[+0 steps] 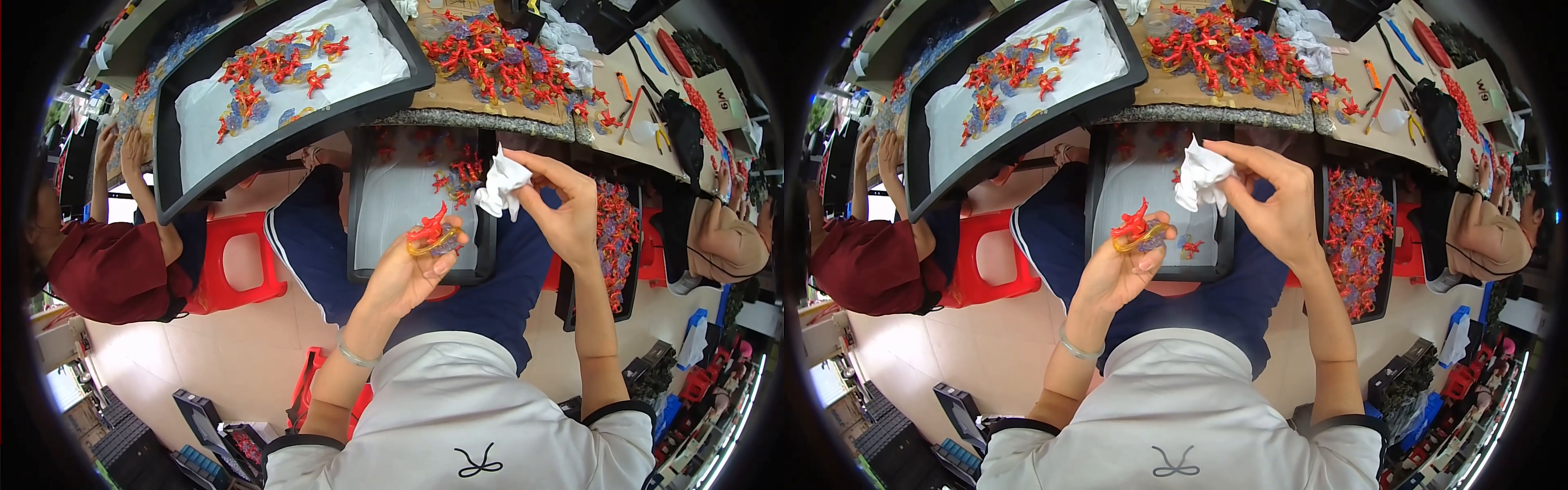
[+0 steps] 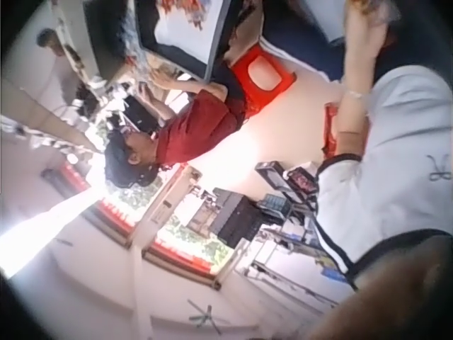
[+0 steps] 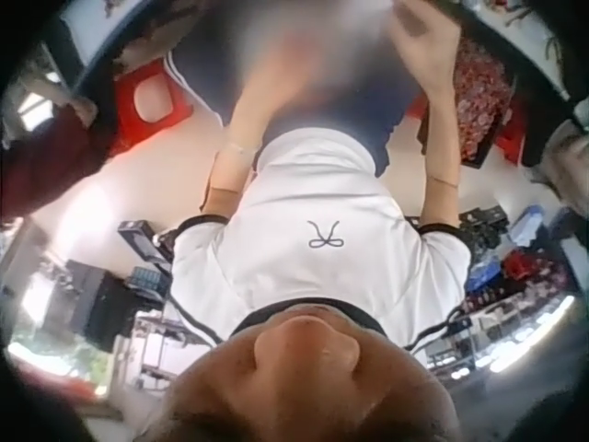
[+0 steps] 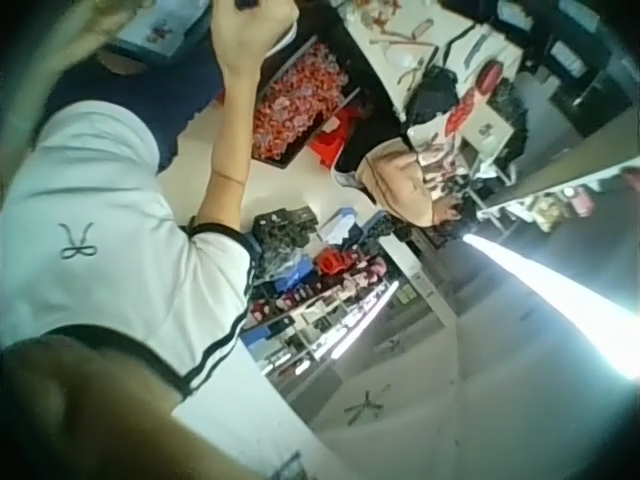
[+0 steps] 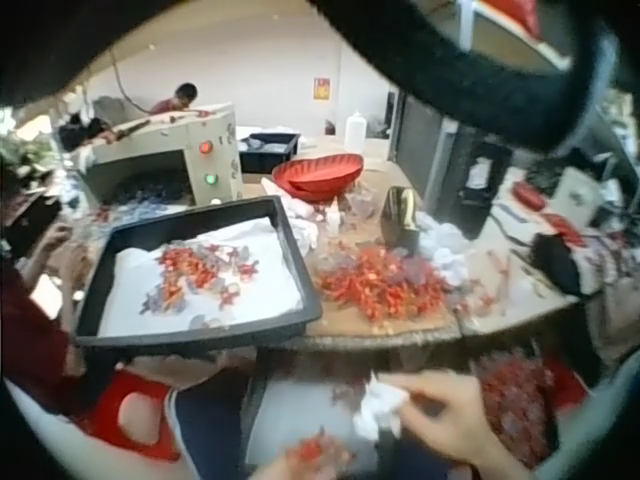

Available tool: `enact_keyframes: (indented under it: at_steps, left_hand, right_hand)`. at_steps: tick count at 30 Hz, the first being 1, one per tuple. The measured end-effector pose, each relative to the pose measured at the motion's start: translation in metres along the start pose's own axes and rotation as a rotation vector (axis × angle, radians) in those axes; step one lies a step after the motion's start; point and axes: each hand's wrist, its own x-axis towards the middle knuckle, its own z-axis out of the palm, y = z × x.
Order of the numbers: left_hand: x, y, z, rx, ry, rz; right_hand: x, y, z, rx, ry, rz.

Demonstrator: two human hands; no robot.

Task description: The person assembles small plastic toy figures by hand, applying paint with a brush or glue from a bottle to detailed parts.

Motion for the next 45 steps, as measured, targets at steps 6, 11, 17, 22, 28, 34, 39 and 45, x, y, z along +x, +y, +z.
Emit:
enact_keyframes:
  at_steps: [6, 11, 17, 22, 28, 34, 39, 45]
  left_hand:
    - [0.003, -0.005, -0.004, -0.158, -0.083, -0.104]
    - [0.003, -0.010, -0.003, -0.104, -0.005, -0.041]
    - [0.002, -0.018, 0.006, 0.029, 0.072, 0.075]
    - [0.001, -0.015, 0.007, 0.054, 0.030, 0.108]
    - [-0.015, 0.002, 0.028, -0.048, -0.095, -0.094]
    - [-0.017, 0.009, 0.011, -0.146, -0.115, -0.129]
    - [-0.024, 0.014, 0.017, -0.052, -0.088, -0.078]
    - [-0.028, 0.017, 0.009, -0.039, -0.072, 0.025]
  right_hand:
    - [-0.003, -0.001, 0.006, 0.137, -0.154, -0.116]
    - [-0.013, -0.006, 0.021, 0.103, -0.289, -0.137]
    - [-0.019, -0.007, 0.045, -0.109, -0.174, -0.111]
    - [-0.020, -0.016, 0.044, -0.026, -0.166, -0.037]
    - [0.004, 0.028, 0.019, 0.002, 0.130, 0.041]
    - [0.043, 0.027, 0.001, -0.008, 0.101, 0.172]
    - [0.104, 0.060, 0.007, 0.208, 0.058, 0.061]
    - [0.208, 0.037, 0.027, 0.143, 0.124, -0.022]
